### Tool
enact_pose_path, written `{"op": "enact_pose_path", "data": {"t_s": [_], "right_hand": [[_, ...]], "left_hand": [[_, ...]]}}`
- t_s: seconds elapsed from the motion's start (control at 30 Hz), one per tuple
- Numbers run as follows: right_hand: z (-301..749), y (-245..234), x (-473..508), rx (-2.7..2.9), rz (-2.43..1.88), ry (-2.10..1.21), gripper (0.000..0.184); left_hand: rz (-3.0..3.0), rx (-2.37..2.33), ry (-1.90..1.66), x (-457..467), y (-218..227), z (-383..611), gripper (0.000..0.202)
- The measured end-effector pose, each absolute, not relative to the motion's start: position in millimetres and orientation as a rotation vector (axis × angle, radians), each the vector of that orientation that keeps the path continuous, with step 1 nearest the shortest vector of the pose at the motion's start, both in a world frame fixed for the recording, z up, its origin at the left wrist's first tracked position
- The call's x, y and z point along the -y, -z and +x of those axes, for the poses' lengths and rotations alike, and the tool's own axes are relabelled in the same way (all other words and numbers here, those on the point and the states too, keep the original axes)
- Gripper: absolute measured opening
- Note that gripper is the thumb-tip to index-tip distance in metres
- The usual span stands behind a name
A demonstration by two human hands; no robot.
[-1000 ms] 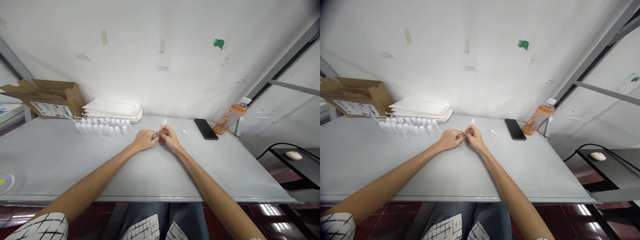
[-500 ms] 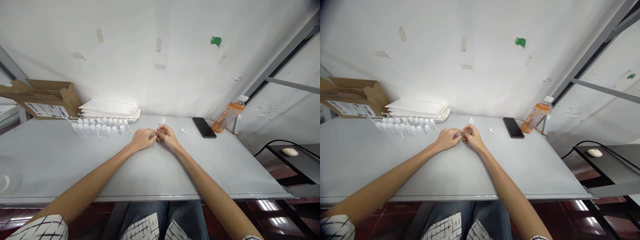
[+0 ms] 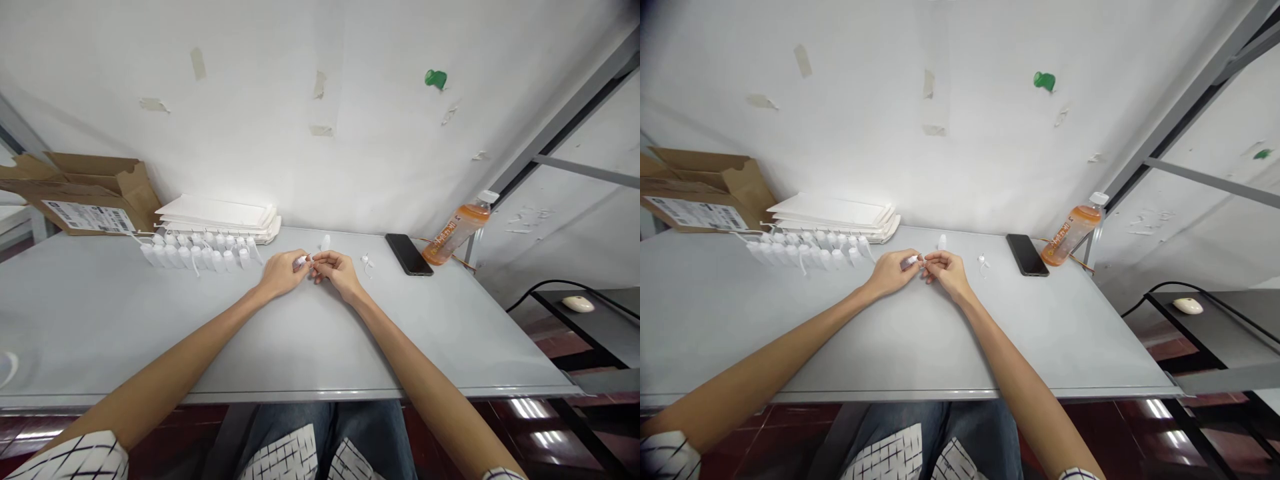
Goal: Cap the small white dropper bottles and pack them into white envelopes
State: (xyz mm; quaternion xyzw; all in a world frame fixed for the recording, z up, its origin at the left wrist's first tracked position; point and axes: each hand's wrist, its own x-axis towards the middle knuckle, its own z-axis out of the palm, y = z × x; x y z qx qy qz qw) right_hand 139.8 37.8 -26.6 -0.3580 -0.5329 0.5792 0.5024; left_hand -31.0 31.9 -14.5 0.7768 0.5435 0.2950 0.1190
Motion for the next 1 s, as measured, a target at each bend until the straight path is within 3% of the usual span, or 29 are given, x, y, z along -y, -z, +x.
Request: {"op": "enact_pose_path", "data": {"t_s": [0.33, 0.63, 1.0], "right_hand": [[138.2, 23.7, -36.2, 1.253, -0.88, -1.388, 0.032], [137.9, 23.4, -37.4, 1.203, -0.881, -1.426, 0.022], [138.4, 24.5, -38.1, 1.216, -0.896, -1.421, 0.024]], "left_hand": [[2.284, -1.471, -1.001, -30.3, 18.4, -28.3, 0.025], [2.27, -1.446, -1.079, -29.3, 20.4, -26.5, 0.024], [2.253, -1.424, -1.224, -32.2, 28.5, -25.6, 0.019]]}}
